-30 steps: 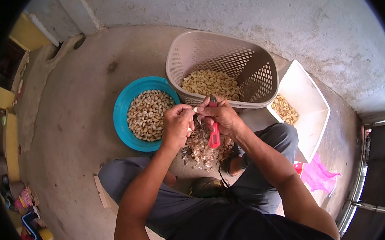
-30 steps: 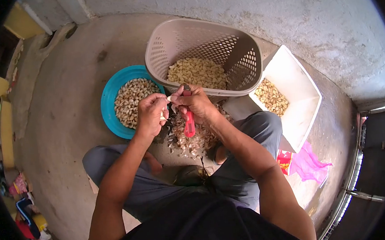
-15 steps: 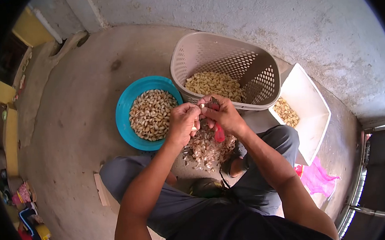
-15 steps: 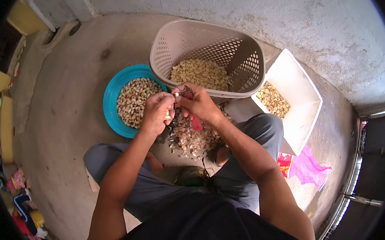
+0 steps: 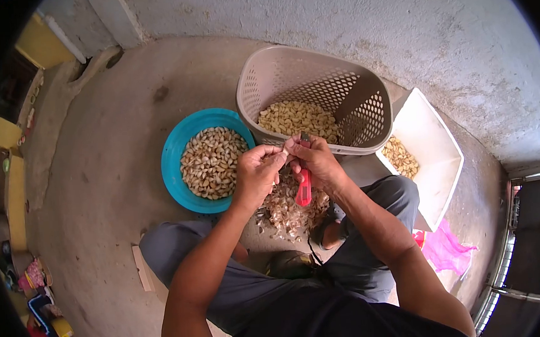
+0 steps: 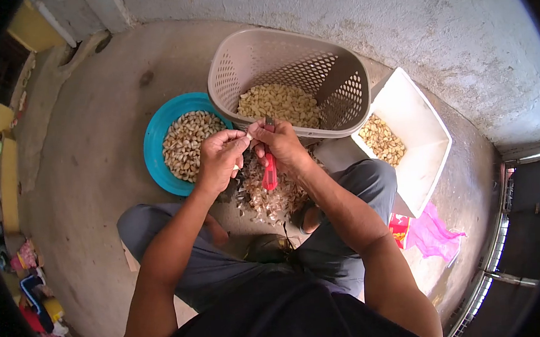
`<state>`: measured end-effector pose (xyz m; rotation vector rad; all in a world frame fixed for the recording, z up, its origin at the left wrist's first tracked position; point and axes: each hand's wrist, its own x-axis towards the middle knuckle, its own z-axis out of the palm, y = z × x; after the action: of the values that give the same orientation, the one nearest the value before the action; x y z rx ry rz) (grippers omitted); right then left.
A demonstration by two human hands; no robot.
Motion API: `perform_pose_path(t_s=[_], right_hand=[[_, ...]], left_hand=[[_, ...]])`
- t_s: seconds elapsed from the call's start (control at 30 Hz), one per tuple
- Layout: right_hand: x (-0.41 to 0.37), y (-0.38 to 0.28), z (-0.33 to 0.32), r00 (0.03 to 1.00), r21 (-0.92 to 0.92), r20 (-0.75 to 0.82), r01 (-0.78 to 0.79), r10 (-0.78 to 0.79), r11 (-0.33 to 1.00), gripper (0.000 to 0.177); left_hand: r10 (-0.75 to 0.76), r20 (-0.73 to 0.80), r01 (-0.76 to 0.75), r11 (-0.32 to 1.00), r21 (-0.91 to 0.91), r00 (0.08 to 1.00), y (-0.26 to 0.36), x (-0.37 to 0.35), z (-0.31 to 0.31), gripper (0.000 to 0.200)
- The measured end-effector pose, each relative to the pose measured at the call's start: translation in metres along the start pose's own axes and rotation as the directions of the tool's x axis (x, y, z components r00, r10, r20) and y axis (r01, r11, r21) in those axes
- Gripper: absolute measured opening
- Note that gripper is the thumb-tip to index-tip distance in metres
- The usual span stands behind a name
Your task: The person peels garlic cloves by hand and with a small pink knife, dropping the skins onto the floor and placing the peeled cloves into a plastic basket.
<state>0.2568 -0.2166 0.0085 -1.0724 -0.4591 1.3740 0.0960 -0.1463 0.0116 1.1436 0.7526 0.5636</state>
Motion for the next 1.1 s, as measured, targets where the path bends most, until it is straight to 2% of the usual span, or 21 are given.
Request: perform_pose_path(t_s=[0.2, 0.3, 0.5, 0.6, 0.7, 0.8, 0.9, 1.1], right_hand=[[0.000, 0.004, 0.000, 1.000, 0.023, 0.005, -0.015, 0.014, 1.000, 0.019], [-0.002, 0.010, 0.004, 1.000, 0.139, 0.020, -0.024, 0.022, 0.990, 0.018], [0.001, 0.014, 0.005, 0.999, 0.191, 0.031, 0.007, -0.013, 0.982, 0.013], [0.003, 0.015, 0.005, 0.999, 0.145, -0.004, 0.052, -0.052, 0.988, 0.014], [0.000, 0.015, 0.010, 0.992, -0.021, -0.059, 0.112, -0.113, 0.994, 0.017], [-0.001, 0.010, 0.013, 0.993, -0.138, -0.013, 0.115, -0.118, 0.984, 0.019], [-0.004, 0.004, 0.010, 0.995, -0.158, 0.097, 0.041, -0.026, 0.987, 0.022], [0.000, -0.005, -0.003, 0.992, 0.113, 0.118, -0.065, 0.052, 0.991, 0.023]], left_hand=[[0.062, -0.008, -0.062, 0.998, 0.009, 0.998, -0.006, 0.002, -0.004, 0.018], [0.014, -0.042, -0.015, 1.000, -0.022, 0.999, -0.007, 0.003, -0.005, 0.017], [-0.061, -0.056, 0.053, 0.988, -0.147, 0.997, -0.005, 0.003, -0.004, 0.014], [-0.061, -0.051, 0.054, 0.991, -0.124, 0.997, -0.005, 0.004, -0.003, 0.014], [-0.006, -0.048, 0.004, 0.998, -0.057, 0.999, -0.009, 0.006, -0.004, 0.013], [0.036, -0.049, -0.040, 0.997, -0.069, 0.998, -0.011, 0.006, -0.003, 0.014], [-0.023, -0.065, 0.017, 0.996, -0.083, 0.998, -0.007, 0.004, -0.003, 0.012], [-0.130, -0.160, 0.089, 0.967, -0.240, 0.979, 0.002, 0.006, -0.009, 0.010]])
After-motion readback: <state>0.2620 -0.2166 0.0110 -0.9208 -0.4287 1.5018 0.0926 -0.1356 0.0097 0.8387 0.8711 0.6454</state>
